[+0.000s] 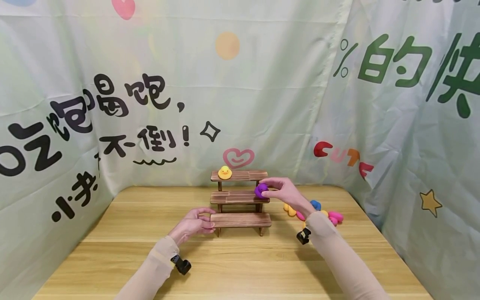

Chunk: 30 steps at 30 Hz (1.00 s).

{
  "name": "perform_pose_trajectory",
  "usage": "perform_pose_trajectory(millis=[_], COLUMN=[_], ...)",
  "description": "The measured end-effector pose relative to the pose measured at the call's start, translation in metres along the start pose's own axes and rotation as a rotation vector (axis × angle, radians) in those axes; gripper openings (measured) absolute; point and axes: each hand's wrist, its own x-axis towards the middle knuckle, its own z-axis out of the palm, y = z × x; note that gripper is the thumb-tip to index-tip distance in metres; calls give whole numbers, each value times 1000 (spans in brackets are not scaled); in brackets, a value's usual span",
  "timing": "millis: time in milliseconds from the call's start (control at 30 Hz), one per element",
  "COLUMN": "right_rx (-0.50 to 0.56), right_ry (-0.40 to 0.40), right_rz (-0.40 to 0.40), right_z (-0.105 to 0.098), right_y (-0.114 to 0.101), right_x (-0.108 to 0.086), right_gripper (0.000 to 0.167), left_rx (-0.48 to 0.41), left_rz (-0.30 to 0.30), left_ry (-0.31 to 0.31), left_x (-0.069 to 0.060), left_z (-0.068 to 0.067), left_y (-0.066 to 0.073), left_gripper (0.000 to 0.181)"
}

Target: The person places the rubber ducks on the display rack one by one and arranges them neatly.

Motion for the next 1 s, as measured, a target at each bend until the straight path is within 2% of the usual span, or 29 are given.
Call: perform_pose_trajectory(millis=[333, 533, 1000], right_rx=[-17, -19, 33], right_ry=[29, 24, 19], right_rz=[-3, -30, -52], right_z=[5, 8, 19], right_y=[-1, -5, -17], right_x=[10, 15, 28], right_gripper=[48, 46, 48], left_rx=[11, 13, 13], left_rz=[6, 2, -12], left_ry=[-6, 4, 7], left_x=[-1, -1, 0], left_z=[0, 0, 0], left_y=[1, 0, 1], left_gripper=[55, 55, 55])
